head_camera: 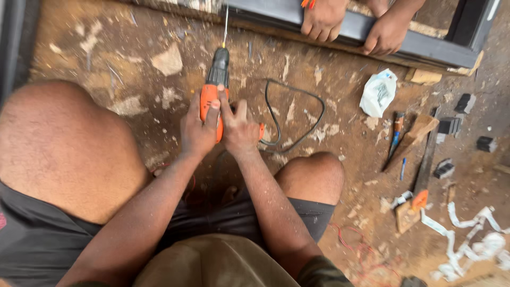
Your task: The person uses an orange corded drill to drive screws into a dark grey window frame resting on wooden blocks. Another person assists by holding the frame steady. The camera wearer repeatedly picks screws from a white plastic bag and fastens them into the frame.
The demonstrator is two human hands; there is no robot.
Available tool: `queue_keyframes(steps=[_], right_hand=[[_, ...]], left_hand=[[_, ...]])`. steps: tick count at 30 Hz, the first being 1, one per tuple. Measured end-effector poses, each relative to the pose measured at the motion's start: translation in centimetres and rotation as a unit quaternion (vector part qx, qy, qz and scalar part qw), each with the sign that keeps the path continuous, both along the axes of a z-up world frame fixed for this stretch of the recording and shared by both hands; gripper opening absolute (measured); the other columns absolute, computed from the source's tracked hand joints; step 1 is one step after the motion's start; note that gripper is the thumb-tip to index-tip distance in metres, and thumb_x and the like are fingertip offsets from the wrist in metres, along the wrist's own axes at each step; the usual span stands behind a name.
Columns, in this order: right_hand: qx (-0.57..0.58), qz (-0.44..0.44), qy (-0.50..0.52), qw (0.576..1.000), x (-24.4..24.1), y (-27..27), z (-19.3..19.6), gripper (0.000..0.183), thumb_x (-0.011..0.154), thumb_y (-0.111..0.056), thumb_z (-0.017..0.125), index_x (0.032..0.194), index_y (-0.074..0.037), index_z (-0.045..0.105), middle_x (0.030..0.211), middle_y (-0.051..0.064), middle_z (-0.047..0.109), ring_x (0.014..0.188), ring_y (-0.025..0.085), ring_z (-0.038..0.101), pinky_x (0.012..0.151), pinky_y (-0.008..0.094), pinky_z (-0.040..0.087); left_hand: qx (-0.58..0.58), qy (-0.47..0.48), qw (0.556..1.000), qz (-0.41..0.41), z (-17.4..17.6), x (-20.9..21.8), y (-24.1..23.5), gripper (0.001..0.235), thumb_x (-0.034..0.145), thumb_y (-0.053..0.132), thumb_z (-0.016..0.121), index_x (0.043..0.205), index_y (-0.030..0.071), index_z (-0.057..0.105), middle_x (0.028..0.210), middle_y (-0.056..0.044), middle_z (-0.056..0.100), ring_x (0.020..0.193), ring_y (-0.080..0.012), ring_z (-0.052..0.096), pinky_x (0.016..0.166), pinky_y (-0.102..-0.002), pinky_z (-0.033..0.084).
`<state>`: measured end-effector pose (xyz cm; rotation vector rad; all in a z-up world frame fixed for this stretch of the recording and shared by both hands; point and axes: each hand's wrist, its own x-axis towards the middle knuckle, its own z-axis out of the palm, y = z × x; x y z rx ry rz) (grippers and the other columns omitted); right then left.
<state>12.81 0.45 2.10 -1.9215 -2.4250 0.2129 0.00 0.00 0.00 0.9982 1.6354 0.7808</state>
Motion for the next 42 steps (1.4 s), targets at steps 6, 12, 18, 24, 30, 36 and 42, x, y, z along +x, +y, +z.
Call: queue_keyframes(steps=[6, 12, 18, 24, 30, 36, 42], right_hand=[[-0.024, 0.010, 0.012, 1.000, 0.3, 0.8, 1.7, 0.083, 0.089, -0.011, 0.073, 0.162, -0.023, 0.037, 0.102, 0.010, 0.053, 0.082, 0.025, 0.069, 0.060, 0.038, 0.059], [-0.036, 0.000, 0.002, 0.999, 0.6, 1.0, 1.3, 0.080, 0.090, -0.013, 0.073, 0.161, -0.024, 0.038, 0.103, 0.010, 0.053, 0.084, 0.026, 0.069, 0.060, 0.038, 0.058], [-0.027, 0.004, -0.003, 1.000, 0.7, 1.6, 1.3, 0.079, 0.091, -0.016, 0.074, 0.161, -0.024, 0.038, 0.100, 0.009, 0.051, 0.082, 0.026, 0.067, 0.064, 0.039, 0.059], [-0.013, 0.013, 0.007, 1.000, 0.6, 2.4, 1.8, 0.077, 0.092, -0.016, 0.072, 0.161, -0.022, 0.039, 0.103, 0.008, 0.054, 0.083, 0.024, 0.068, 0.066, 0.037, 0.059], [-0.021, 0.021, -0.014, 0.999, 0.8, 2.9, 1.5, 0.075, 0.093, -0.014, 0.071, 0.161, -0.021, 0.039, 0.102, 0.007, 0.055, 0.082, 0.021, 0.068, 0.066, 0.035, 0.058], [-0.016, 0.029, -0.002, 0.999, 0.6, 3.6, 1.4, 0.075, 0.095, -0.011, 0.070, 0.162, -0.020, 0.039, 0.101, 0.009, 0.054, 0.080, 0.022, 0.066, 0.066, 0.035, 0.057], [-0.011, 0.053, -0.002, 0.999, 0.9, 4.3, 1.8, 0.076, 0.093, -0.016, 0.070, 0.162, -0.017, 0.038, 0.101, 0.010, 0.054, 0.080, 0.023, 0.065, 0.069, 0.037, 0.057]], left_hand=[[0.038, 0.020, 0.999, 0.021, 2.6, 0.6, 0.7, 0.068, 0.107, 0.054, 0.051, 0.151, 0.003, 0.045, 0.112, -0.023, 0.072, 0.099, -0.0376, 0.074, 0.087, -0.048, 0.058], [0.037, 0.005, 0.999, 0.012, 3.3, 0.5, 1.5, 0.064, 0.107, 0.051, 0.052, 0.149, 0.003, 0.044, 0.101, -0.019, 0.073, 0.089, -0.0327, 0.076, 0.079, -0.044, 0.059], [0.032, -0.029, 0.999, 0.018, 4.0, 0.4, 2.3, 0.063, 0.107, 0.050, 0.052, 0.147, 0.002, 0.045, 0.099, -0.017, 0.073, 0.087, -0.0298, 0.077, 0.076, -0.041, 0.060], [0.051, -0.042, 0.998, 0.015, 4.1, 0.3, 2.7, 0.056, 0.110, 0.050, 0.051, 0.143, 0.004, 0.050, 0.102, -0.017, 0.073, 0.090, -0.0292, 0.077, 0.077, -0.042, 0.060], [0.060, -0.034, 0.998, 0.003, 3.6, 0.3, 3.3, 0.062, 0.110, 0.049, 0.049, 0.146, -0.001, 0.043, 0.100, -0.017, 0.071, 0.087, -0.0281, 0.076, 0.073, -0.040, 0.060], [0.025, -0.046, 0.999, 0.000, 3.8, -0.1, 4.1, 0.058, 0.108, 0.048, 0.051, 0.144, 0.002, 0.048, 0.096, -0.015, 0.072, 0.083, -0.0274, 0.077, 0.072, -0.040, 0.060], [0.048, -0.030, 0.998, 0.001, 3.6, 0.1, 4.4, 0.056, 0.110, 0.047, 0.051, 0.142, 0.001, 0.050, 0.099, -0.017, 0.071, 0.084, -0.0288, 0.075, 0.073, -0.041, 0.059]])
